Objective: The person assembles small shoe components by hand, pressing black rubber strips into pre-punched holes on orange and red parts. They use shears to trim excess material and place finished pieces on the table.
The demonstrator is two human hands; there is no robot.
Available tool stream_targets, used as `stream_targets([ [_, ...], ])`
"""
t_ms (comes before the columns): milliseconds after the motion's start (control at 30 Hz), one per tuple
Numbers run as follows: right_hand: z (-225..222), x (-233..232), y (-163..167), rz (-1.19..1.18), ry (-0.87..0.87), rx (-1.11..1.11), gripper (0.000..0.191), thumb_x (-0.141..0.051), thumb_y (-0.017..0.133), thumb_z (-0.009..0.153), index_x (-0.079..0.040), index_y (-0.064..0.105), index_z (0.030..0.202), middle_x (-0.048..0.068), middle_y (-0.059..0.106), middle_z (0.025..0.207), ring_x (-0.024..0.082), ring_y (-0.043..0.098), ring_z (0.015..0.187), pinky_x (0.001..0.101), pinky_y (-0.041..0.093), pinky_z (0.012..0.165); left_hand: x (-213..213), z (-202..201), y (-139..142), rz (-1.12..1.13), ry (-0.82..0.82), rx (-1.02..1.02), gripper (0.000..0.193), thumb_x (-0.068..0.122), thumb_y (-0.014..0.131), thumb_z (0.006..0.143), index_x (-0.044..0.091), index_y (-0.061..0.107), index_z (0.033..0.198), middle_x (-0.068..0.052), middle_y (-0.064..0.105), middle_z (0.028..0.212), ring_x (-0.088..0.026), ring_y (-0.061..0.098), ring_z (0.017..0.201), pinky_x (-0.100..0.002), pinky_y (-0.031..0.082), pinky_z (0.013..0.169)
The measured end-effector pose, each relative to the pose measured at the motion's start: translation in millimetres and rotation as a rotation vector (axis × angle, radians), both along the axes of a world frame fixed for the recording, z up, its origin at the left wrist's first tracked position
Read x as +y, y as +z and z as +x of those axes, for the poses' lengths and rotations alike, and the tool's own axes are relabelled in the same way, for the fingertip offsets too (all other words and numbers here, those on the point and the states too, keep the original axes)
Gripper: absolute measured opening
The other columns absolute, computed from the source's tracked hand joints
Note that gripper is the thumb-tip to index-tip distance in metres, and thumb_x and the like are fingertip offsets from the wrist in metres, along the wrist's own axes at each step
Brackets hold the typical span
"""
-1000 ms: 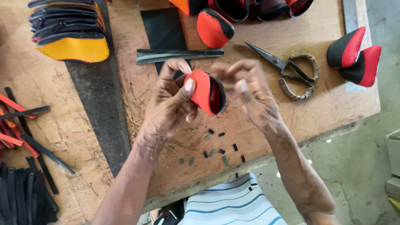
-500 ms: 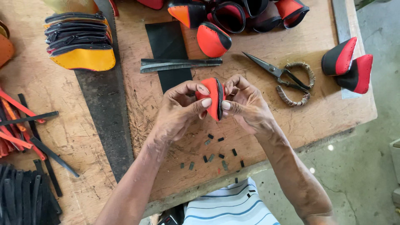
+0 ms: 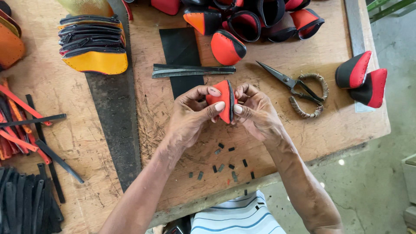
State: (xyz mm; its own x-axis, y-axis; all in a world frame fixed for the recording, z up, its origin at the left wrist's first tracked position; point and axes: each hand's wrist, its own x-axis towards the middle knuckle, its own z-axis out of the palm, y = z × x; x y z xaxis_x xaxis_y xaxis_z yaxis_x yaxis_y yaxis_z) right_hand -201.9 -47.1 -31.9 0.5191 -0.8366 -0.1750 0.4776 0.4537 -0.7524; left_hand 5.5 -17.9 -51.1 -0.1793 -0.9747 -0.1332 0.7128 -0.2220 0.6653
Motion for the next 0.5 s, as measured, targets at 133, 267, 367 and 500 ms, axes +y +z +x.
stream_targets([
  [133,-2.2,-2.8,-2.0,0.022,0.013,-0.029,0.036,-0.005,0.081,0.091,-0.006,0.055,0.116,0.007,0.065,0.111,0.017,0.07,0.094,0.0326,0.061,0.075,1.0,0.2,5.9,0.011,-0.014,-0.029,0.029,-0.001,0.082,0.084,0.005,0.069,0.11,-0.008,0.072,0.11,-0.014,0.069,0.095,-0.027,0.059,0.076],
  [267,-1.9,-3.4,-0.4,0.01,0.018,-0.014,0.035,-0.006,0.081,0.091,-0.005,0.056,0.115,0.007,0.065,0.111,0.018,0.07,0.095,0.0329,0.061,0.075,0.8,0.6,10.0,-0.002,-0.02,0.009,0.031,-0.002,0.083,0.081,0.005,0.068,0.106,-0.008,0.07,0.113,-0.016,0.07,0.101,-0.031,0.064,0.085],
  [367,-0.1,-2.3,1.3,0.003,0.022,-0.003,0.035,-0.005,0.082,0.091,-0.005,0.056,0.114,0.005,0.064,0.112,0.017,0.069,0.095,0.0327,0.061,0.075,1.0,0.4,8.7,0.006,-0.01,0.014,0.03,-0.002,0.083,0.082,0.004,0.067,0.106,-0.008,0.07,0.111,-0.016,0.069,0.099,-0.031,0.063,0.082],
  [500,1.1,-0.7,4.0,-0.007,0.025,0.026,0.036,-0.005,0.083,0.09,-0.006,0.055,0.113,0.005,0.064,0.11,0.017,0.069,0.093,0.0327,0.06,0.073,1.9,0.2,4.5,-0.007,0.004,-0.002,0.03,-0.002,0.083,0.084,0.004,0.066,0.108,-0.009,0.07,0.111,-0.015,0.068,0.096,-0.029,0.06,0.076],
])
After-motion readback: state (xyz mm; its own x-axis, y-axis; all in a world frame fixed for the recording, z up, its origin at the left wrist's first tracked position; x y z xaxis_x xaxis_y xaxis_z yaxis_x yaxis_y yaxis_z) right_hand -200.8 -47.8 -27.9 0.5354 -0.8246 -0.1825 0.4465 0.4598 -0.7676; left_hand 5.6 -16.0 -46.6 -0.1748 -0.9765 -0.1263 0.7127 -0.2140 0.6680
